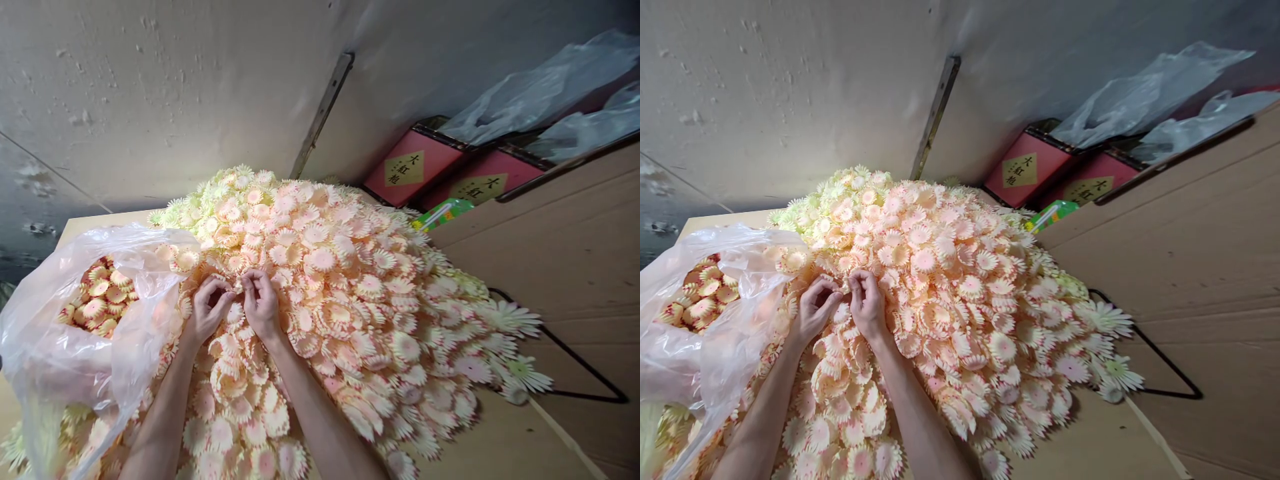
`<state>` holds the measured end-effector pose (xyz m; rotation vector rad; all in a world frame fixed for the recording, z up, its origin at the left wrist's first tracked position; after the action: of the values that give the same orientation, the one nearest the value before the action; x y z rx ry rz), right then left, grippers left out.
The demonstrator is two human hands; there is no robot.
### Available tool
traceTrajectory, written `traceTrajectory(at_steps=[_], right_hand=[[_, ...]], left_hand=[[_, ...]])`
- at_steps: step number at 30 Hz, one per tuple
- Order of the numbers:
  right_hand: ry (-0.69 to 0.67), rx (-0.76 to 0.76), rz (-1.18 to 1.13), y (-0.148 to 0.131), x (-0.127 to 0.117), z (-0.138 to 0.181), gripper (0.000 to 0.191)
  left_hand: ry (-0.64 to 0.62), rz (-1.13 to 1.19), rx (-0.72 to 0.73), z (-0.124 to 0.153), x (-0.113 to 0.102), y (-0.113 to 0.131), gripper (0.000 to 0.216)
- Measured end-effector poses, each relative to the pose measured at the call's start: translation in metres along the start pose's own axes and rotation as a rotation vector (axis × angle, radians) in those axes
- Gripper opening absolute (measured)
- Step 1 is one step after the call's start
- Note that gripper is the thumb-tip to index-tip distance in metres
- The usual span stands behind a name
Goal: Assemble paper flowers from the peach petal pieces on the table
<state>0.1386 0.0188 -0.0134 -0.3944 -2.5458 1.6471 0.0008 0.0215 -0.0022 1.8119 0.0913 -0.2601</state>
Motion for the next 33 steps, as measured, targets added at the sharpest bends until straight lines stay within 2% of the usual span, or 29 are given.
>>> traceTrajectory(at_steps=[5,9,10,14,17,19,23,27,30,33], right_hand=[[0.102,0.032,-0.022,0.004,-0.003,-0.002,0.024],[0.317,0.081,-0.065,0.011,-0.014,-0.004,0.027],[0.333,0.067,-0.057,0.011,-0.016,-0.004,0.027],[0.221,-0.081,0.071,0.004,-0.015,-0.002,0.020],[0.222,-0.198,0.169,-0.008,-0.012,0.000,0.018],[0.228,-0.258,0.192,-0.019,-0.011,0.000,0.018],[0.223,-0.306,0.216,-0.046,-0.011,-0.006,0.026],[0.213,-0.248,0.213,-0.074,-0.018,-0.018,0.035],[0.139,-0.221,0.228,-0.095,-0.029,-0.027,0.039],[0.112,-0.302,0.323,-0.116,-0.050,-0.025,0.039]], left_hand=[[-0.068,-0.001,0.113,0.001,-0.002,0.005,0.023],[-0.086,0.054,0.104,0.002,-0.003,0.004,0.027],[-0.079,0.068,0.102,0.003,-0.003,0.005,0.026],[-0.056,0.081,0.052,0.005,-0.001,0.007,0.023],[-0.016,0.079,-0.004,0.007,0.002,0.009,0.023],[0.020,0.068,0.015,0.008,0.004,0.010,0.023],[0.121,-0.066,0.160,0.007,0.006,0.017,0.017],[0.169,-0.342,0.358,0.004,0.007,0.032,0.015],[0.122,-0.552,0.456,-0.003,0.005,0.047,0.021],[0.073,-0.688,0.533,-0.004,-0.001,0.068,0.022]])
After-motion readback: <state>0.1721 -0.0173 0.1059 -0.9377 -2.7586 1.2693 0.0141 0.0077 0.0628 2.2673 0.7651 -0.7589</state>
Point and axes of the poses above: each hand's wrist, its own z-axis away from the middle knuckle, its own x-axis out of the palm, y = z × x, the point moved 2 cm from there along -z, towards the middle knuckle, and after that the axes turned 4 degrees about -x, right-handed, at the moved point
